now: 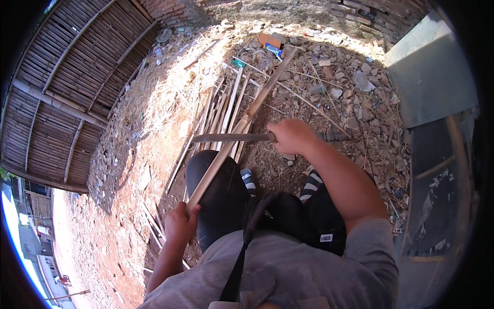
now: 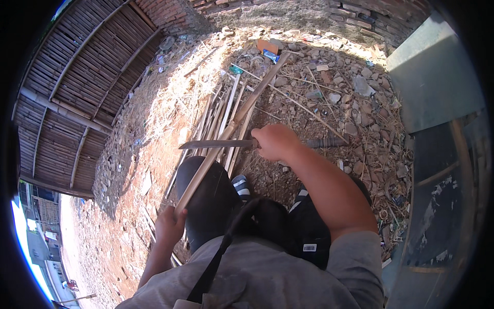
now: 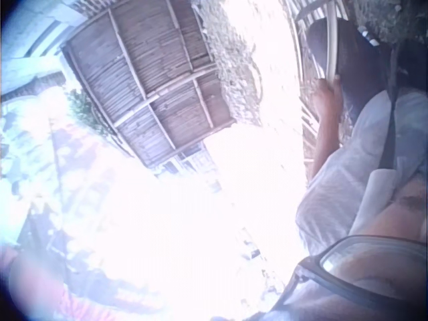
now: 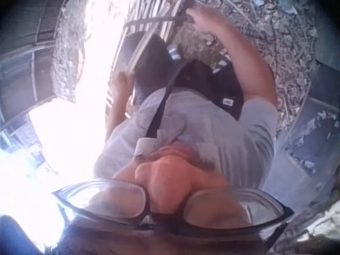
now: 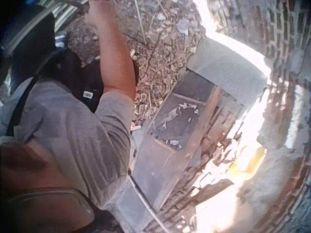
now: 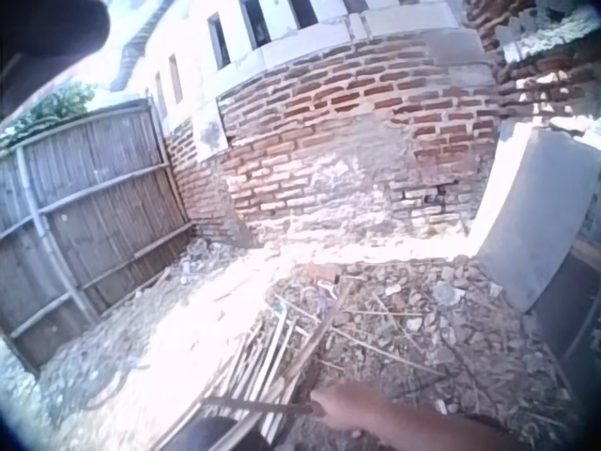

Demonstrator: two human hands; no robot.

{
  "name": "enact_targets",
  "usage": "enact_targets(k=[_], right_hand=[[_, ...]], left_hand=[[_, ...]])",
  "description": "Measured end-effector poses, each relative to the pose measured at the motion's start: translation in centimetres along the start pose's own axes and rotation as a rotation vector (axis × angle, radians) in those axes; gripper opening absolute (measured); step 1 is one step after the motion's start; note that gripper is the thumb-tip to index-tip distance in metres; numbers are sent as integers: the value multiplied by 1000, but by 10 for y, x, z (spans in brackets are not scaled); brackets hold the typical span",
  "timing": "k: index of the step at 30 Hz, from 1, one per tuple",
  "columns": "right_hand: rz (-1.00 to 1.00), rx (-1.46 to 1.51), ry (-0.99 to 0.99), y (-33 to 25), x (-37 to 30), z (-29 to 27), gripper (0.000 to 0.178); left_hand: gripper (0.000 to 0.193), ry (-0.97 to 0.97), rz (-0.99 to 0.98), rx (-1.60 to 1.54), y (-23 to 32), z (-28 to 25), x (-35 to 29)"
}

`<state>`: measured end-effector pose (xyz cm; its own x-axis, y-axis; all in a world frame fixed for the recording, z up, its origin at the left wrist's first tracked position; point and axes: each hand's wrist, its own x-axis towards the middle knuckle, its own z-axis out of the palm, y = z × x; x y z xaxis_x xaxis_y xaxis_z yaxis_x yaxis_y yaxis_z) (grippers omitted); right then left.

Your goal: The person sits on the ground and uses a large knife to shave the surface of a long bamboo pole. They hold the pole steady with their left hand and repeatedly scrape the blade along its length to remove the outer layer.

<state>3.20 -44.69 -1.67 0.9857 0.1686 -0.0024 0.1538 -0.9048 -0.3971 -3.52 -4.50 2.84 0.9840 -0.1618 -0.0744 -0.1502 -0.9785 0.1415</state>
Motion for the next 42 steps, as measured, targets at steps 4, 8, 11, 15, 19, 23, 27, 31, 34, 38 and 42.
enact_targets(k=[4,8,11,15,19,23,27,31,34,38,42], right_hand=[[88,19,23,25,6,15,21],[128,37,84,27,7,17,21],[-52,-60,67,4,4,17,20],[1,-45,-29,-2,5,16,19],[223,38,16,41,15,12,18],[172,15,41,25,11,4,16],[-17,-58,111,9,6,14,18],[-48,-92,57,-2,12,20,18],[217,-16,77,48,20,16,18],[244,-41,31,31,16,12,19],[117,-42,95,49,11,11,21]], left_hand=[[46,30,39,18,-4,6,3],[46,46,98,52,-12,11,6],[46,26,97,58,-12,16,6],[46,18,111,85,-22,25,5],[45,-13,83,102,-10,18,20],[45,-38,72,132,-14,20,14],[47,-49,66,110,-7,18,17],[48,-73,35,120,-10,22,18],[49,-88,41,105,-6,17,26],[49,-148,-4,139,-5,11,17],[50,-114,27,131,-3,10,19]])
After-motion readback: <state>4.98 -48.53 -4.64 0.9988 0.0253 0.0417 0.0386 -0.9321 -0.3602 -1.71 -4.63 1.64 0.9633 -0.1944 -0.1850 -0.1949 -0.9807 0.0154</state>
